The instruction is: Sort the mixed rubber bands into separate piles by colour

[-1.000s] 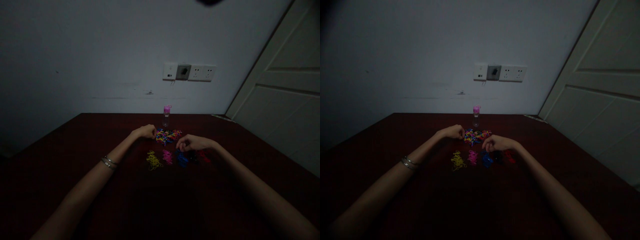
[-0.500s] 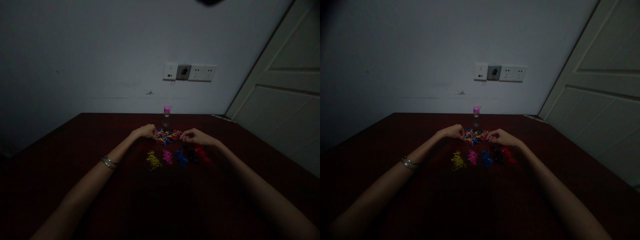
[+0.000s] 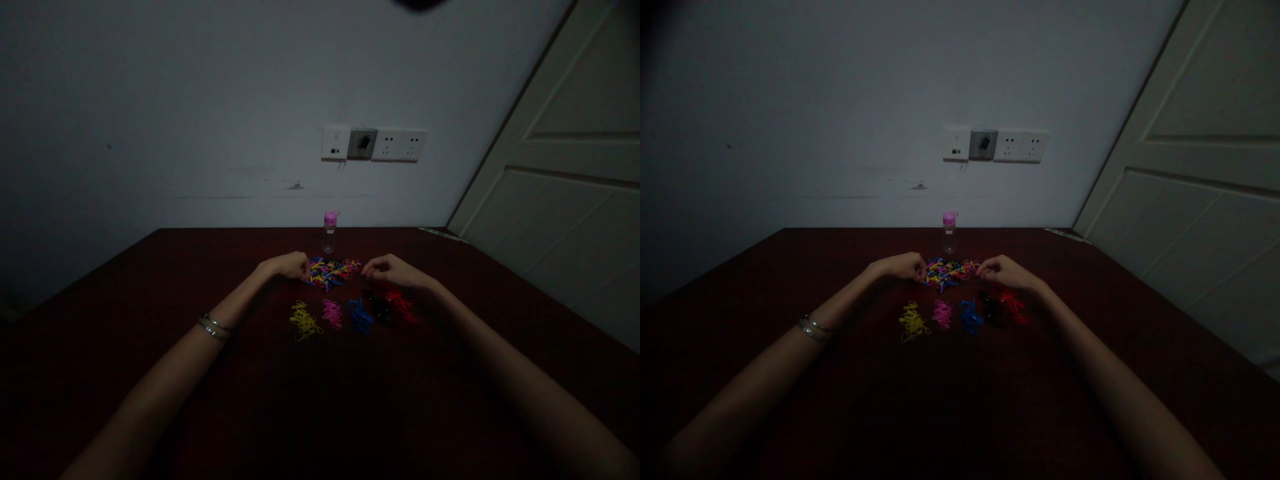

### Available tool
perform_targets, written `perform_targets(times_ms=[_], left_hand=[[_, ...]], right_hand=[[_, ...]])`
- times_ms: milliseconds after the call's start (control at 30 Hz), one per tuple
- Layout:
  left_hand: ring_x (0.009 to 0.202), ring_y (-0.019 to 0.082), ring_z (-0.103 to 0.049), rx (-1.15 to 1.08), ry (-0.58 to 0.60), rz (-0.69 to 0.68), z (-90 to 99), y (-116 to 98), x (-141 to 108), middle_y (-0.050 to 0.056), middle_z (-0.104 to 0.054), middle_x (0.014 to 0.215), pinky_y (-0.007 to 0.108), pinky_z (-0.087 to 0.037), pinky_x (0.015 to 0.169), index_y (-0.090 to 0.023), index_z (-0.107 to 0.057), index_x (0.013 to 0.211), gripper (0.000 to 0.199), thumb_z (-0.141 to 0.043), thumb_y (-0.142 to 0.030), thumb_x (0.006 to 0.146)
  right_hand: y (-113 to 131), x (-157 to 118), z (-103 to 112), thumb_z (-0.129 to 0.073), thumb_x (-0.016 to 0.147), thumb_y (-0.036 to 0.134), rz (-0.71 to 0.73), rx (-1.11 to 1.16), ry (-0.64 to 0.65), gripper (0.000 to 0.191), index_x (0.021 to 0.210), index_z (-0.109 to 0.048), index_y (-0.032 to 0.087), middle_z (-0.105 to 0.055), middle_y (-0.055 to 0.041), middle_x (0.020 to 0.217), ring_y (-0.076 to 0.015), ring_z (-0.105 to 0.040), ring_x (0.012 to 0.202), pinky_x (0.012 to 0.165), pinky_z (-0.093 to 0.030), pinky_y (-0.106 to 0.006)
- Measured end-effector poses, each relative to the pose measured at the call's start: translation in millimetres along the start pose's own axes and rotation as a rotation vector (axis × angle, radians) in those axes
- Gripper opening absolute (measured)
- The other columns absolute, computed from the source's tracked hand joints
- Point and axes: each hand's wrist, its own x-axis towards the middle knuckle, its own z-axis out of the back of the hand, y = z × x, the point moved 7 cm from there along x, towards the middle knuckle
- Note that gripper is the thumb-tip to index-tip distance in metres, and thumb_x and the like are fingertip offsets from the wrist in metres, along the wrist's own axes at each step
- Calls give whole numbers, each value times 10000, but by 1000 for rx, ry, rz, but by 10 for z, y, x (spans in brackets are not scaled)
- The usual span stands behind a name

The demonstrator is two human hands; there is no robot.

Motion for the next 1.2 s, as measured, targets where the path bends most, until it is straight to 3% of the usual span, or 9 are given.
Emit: perform_targets(times_ms=[167,300,400,467,567,700,867,1067,1200], left_hand=[[550,82,-463,-136,45,-32,-20,-43,-23,-12,-577,589,185,-305,522,-120,-656,693,138,-561,-162,602],[519,71,-430,-237,23,-146,26,-333,-41,-17,-544,572,188,-293,505,-117,-655,735,164,-552,-192,631],[503,67,-414,-282,-90,-180,55,-597,-18,-13,-522,564,191,-283,488,-106,-641,761,178,-528,-206,667],[513,67,-415,-275,-125,-225,5,-782,2,-11,-522,569,193,-284,496,-107,-638,762,168,-522,-189,672],[510,63,-416,-223,-84,-286,-152,-983,29,-14,-526,567,193,-286,506,-118,-650,744,156,-522,-154,663],[502,64,-423,-202,5,-336,-300,-1063,38,-8,-547,581,195,-289,501,-116,-664,779,184,-525,-158,665],[517,69,-406,-323,-113,-258,-145,-846,49,6,-555,604,202,-287,508,-102,-666,814,247,-506,-262,716],[461,66,-310,-430,-445,-30,144,-163,23,-7,-463,508,222,-213,456,-102,-658,686,416,-470,-469,737],[439,69,-296,-463,-558,131,201,215,-28,-23,-409,436,226,-209,454,-104,-651,654,431,-456,-478,743]], right_hand=[[-13,2,20,-514,714,276,12,-2,-17,244,854,-638,119,-626,-45,739,-127,-541,652,594,-425,-235],[-18,10,25,-517,713,263,26,11,-28,230,846,-641,121,-633,-49,758,-133,-554,677,630,-438,-245],[-37,33,9,-514,714,264,23,2,-25,230,846,-643,127,-635,-47,759,-135,-558,677,636,-444,-250],[-51,49,2,-517,710,260,24,-1,-29,229,846,-644,127,-634,-47,752,-135,-559,671,632,-446,-250],[-77,59,18,-524,703,252,26,5,-60,226,851,-641,128,-638,-51,751,-134,-562,666,627,-447,-245],[-135,51,72,-525,704,255,26,-19,-133,231,857,-636,123,-641,-55,756,-135,-564,659,615,-448,-240],[-220,36,161,-508,713,242,13,-170,-239,225,863,-637,135,-646,-54,785,-147,-574,683,616,-450,-238],[-137,39,94,-528,731,261,15,-417,-269,202,883,-645,196,-632,-49,944,-168,-572,841,739,-435,-253],[-74,43,10,-522,762,364,-98,-550,-344,235,916,-629,223,-618,-52,972,-189,-555,882,713,-423,-267]])
